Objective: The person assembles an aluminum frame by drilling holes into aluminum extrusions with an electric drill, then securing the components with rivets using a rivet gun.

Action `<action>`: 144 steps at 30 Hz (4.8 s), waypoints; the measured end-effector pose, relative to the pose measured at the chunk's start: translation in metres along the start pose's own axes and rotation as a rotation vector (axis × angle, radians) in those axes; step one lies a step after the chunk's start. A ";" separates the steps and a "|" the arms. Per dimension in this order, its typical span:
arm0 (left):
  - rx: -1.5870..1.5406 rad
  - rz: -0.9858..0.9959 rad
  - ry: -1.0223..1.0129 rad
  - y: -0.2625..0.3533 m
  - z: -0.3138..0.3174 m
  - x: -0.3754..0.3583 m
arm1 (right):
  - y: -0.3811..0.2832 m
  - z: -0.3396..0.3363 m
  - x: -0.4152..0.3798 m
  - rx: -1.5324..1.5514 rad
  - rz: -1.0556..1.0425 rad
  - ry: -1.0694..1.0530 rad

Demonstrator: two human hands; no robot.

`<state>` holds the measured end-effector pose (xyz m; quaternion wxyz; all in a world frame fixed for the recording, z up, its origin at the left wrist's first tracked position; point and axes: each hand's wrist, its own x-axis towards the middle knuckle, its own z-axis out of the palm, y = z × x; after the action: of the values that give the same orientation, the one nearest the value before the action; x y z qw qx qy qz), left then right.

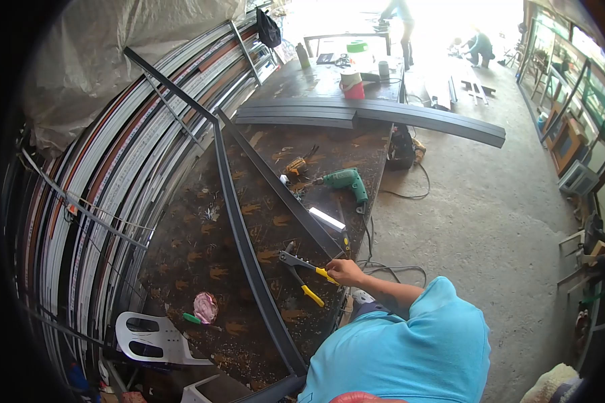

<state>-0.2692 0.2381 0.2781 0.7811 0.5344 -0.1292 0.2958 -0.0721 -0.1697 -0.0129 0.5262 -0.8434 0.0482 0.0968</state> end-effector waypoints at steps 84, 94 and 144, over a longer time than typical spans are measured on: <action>0.500 0.381 -0.079 0.220 -0.136 -0.226 | -0.291 0.165 -0.528 0.152 -1.137 -0.243; 0.703 0.327 -0.242 0.232 -0.086 -0.252 | -0.347 0.119 -0.581 0.330 -1.400 -0.184; 1.152 -0.915 0.147 -0.025 -0.287 -0.427 | -0.109 -0.002 -0.685 1.069 -0.953 0.607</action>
<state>-0.6252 0.3548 -0.0760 0.4285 0.8392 0.3348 -0.0035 -0.7212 -0.1371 0.2304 0.8101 -0.3944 -0.1376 -0.4113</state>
